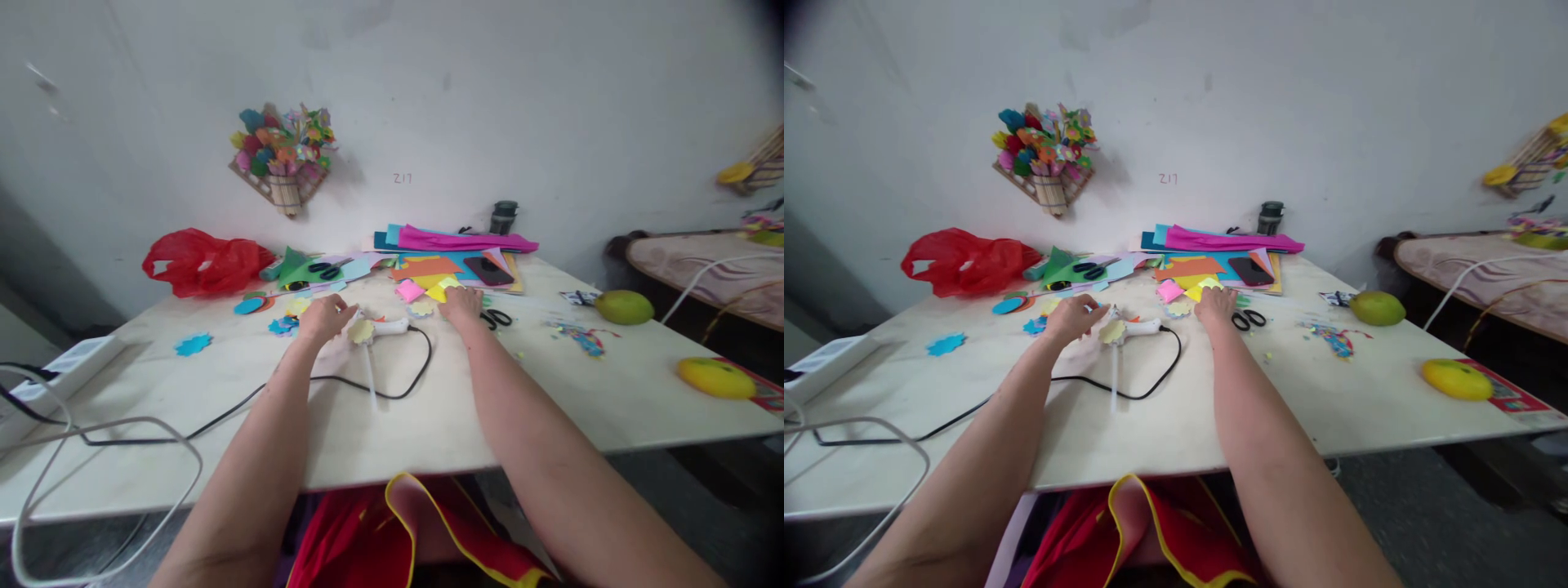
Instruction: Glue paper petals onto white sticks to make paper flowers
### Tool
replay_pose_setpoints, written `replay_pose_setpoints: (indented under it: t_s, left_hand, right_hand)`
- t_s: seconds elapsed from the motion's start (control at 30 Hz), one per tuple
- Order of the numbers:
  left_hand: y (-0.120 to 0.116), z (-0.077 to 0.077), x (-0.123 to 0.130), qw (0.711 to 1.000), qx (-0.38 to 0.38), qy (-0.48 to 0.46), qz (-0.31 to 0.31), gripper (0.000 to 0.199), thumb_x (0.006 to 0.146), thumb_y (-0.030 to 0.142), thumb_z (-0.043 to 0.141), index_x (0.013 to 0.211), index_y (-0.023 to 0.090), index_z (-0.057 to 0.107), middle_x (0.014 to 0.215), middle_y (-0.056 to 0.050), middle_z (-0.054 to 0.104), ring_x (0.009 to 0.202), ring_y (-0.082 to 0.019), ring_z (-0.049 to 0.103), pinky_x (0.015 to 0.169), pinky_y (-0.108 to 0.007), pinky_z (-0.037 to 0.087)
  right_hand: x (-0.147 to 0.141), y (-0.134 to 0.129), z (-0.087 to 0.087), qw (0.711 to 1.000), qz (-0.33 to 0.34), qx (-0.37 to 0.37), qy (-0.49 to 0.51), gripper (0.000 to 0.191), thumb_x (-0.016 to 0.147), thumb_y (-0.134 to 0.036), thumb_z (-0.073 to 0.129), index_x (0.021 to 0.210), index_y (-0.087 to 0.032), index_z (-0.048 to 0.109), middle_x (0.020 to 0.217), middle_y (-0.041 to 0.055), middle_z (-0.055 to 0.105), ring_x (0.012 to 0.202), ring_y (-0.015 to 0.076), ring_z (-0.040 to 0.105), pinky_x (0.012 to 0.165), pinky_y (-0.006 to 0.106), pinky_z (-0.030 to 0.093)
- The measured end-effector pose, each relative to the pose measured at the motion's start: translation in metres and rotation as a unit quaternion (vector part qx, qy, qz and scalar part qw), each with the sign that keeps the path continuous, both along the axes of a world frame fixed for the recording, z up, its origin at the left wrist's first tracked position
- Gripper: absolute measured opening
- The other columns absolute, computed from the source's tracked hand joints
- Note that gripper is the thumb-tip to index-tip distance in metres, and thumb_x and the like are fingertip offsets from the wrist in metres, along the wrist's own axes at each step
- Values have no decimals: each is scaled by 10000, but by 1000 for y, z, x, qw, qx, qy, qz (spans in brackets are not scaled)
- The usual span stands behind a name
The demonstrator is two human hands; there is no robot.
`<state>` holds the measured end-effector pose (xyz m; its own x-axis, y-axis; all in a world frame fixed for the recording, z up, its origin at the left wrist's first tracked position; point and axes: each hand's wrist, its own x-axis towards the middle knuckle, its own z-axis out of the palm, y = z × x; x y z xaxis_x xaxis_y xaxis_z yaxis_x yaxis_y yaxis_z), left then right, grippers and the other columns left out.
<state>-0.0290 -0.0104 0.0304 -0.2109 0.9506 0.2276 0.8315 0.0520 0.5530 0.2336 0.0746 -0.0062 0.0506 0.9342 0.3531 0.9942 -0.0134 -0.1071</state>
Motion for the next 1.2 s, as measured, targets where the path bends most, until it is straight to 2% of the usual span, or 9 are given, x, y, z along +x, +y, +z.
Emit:
replay_pose_setpoints:
  t_s: [0.17, 0.33, 0.47, 0.67, 0.8, 0.9, 1.03, 1.2]
  left_hand:
    - [1, -5, 6, 999, 3, 40, -2, 299, 701, 501, 515, 751, 218, 600, 454, -3, 586, 423, -164, 528, 497, -251, 338]
    - [0, -6, 9, 997, 47, 55, -17, 267, 732, 459, 501, 777, 216, 604, 507, -14, 601, 492, -165, 548, 517, -243, 328]
    - [-1, -6, 13, 996, 59, 61, -34, 237, 745, 415, 494, 778, 212, 611, 562, -25, 620, 537, -166, 556, 523, -242, 323]
    - [1, -10, 14, 993, 63, 83, -49, 216, 744, 379, 499, 765, 212, 634, 550, -32, 616, 560, -177, 555, 544, -249, 331]
    - [2, -11, 14, 992, 68, 90, -52, 228, 753, 382, 489, 791, 214, 639, 573, -35, 627, 578, -181, 562, 548, -249, 335]
    - [0, -9, 16, 992, 77, 82, -54, 220, 754, 370, 492, 793, 210, 637, 583, -37, 631, 574, -177, 558, 545, -250, 334]
    - [1, -10, 16, 991, 100, 53, -64, 204, 747, 361, 505, 772, 203, 632, 594, -35, 635, 568, -166, 560, 550, -248, 352]
    - [7, -18, 14, 981, 140, -81, -110, 252, 731, 416, 529, 748, 185, 630, 641, -42, 645, 574, -153, 577, 542, -240, 405]
  right_hand:
    - [0, 1, -3, 999, 7, 38, 3, 295, 771, -202, 449, 1011, -132, 605, 1016, 147, 602, 995, 287, 468, 827, 402, 260]
    - [-2, -3, 1, 995, 41, 94, 17, 365, 807, -165, 384, 1132, -174, 550, 1061, 125, 595, 1011, 268, 452, 812, 376, 277]
    - [-3, -4, 1, 997, 55, 52, 11, 349, 786, -201, 430, 1102, -184, 577, 1058, 120, 594, 1006, 270, 460, 812, 367, 296]
    - [-2, -3, -1, 999, 35, 5, -2, 343, 750, -285, 486, 1047, -158, 602, 1024, 131, 605, 1017, 292, 449, 824, 382, 295]
    - [0, -1, -2, 999, 40, 13, -2, 302, 760, -217, 461, 1015, -170, 615, 997, 114, 625, 1004, 281, 450, 813, 377, 287]
    - [0, -3, -2, 998, 56, 40, -7, 285, 775, -174, 434, 993, -167, 617, 993, 109, 630, 1002, 271, 448, 813, 376, 278]
    - [-5, -9, 6, 994, 73, 79, 16, 257, 800, -237, 436, 965, -152, 614, 997, 118, 628, 1015, 271, 444, 822, 378, 283]
    - [-31, -19, 23, 972, 181, 104, 103, 284, 773, -308, 496, 1012, -197, 600, 969, 76, 640, 948, 230, 515, 800, 329, 345]
